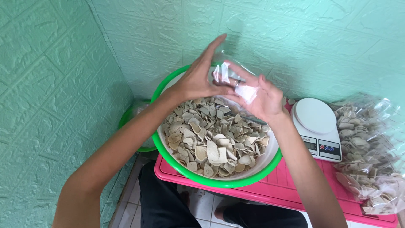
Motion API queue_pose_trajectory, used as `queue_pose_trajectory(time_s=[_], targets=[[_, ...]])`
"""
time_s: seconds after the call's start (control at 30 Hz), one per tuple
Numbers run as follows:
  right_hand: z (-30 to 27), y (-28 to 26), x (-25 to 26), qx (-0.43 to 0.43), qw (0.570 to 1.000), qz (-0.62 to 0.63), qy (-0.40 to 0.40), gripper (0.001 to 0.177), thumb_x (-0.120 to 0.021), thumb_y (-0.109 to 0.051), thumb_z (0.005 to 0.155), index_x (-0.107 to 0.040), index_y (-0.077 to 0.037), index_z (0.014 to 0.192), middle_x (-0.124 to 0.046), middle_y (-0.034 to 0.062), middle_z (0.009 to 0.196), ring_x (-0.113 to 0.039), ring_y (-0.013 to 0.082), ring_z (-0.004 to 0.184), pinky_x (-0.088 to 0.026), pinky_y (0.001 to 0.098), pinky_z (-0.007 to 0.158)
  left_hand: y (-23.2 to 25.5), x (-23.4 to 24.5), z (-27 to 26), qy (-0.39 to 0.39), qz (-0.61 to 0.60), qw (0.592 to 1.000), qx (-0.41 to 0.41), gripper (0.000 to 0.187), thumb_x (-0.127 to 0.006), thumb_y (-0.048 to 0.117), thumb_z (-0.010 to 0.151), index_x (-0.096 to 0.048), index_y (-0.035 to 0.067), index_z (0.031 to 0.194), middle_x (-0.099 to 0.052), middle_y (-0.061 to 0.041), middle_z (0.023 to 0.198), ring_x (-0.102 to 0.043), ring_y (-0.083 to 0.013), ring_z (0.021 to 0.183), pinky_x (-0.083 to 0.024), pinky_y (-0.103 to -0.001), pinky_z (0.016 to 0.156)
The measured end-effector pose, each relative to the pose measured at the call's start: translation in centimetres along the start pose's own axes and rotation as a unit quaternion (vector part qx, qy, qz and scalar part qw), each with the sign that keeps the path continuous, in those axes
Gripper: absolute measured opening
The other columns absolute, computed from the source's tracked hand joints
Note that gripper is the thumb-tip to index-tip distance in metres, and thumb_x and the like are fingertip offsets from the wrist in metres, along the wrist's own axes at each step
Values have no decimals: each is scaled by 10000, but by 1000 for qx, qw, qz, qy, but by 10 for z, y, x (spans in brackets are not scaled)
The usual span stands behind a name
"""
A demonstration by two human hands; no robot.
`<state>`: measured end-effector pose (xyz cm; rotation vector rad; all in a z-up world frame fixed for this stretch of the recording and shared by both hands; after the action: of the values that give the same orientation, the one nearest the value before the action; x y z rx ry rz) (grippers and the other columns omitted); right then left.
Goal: Packaging and weighing dry snack crackers into plastic bags using a spoon and a digital scale.
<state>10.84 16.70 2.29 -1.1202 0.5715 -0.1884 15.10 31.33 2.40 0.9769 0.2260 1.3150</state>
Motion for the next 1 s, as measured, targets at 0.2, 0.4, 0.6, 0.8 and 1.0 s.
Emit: queue_pose_trajectory(time_s=[0.2,0.4,0.6,0.8,1.0], targets=[[-5,17,23,10,998,54,41,886,-695,-485,941,-256,-18,1553,-143,380,1642,-136,491,1572,-127,578,1298,17,-30,0,-90,444,888,-74,1608,-1102,599,430,-146,200,1661,-66,-117,1736,-110,-343,1626,-69,-598,1333],[-7,29,37,-34,992,-36,115,930,-514,-690,886,-354,32,1449,-410,308,1530,-428,410,1453,-333,500,1233,20,-37,-9,-103,420,894,-120,1027,-942,49,657,-402,85,1531,-679,-166,1196,-647,-374,1230,-294,-629,1194],[-15,9,56,66,890,-358,274,599,-413,-515,1072,-728,-6,1068,-743,230,1059,-765,334,947,-644,400,796,-14,-24,-6,-98,355,929,-27,751,-852,57,699,-485,72,1355,-704,-152,1106,-704,-401,1051,-472,-606,1002],[-52,24,126,-198,562,-716,364,264,-585,-448,939,-791,-293,878,-748,50,820,-742,318,857,-594,463,698,-28,-8,-6,-59,353,933,41,687,-789,165,716,-493,177,1336,-716,6,926,-729,-301,885,-532,-523,856],[-64,60,118,-482,486,-704,191,233,-659,-269,771,-843,-254,914,-797,140,1015,-740,393,1040,-604,473,881,-16,-4,-7,-45,302,949,84,687,-752,112,759,-455,139,1377,-712,-98,952,-715,-374,884,-558,-536,807]])
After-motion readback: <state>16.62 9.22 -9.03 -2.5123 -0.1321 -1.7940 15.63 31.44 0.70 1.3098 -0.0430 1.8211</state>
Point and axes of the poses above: each hand's wrist, its own z-axis towards the middle knuckle, its own x-axis out of the back of the hand, y = z × x, the point moved 6 cm from there along z, towards the middle knuckle
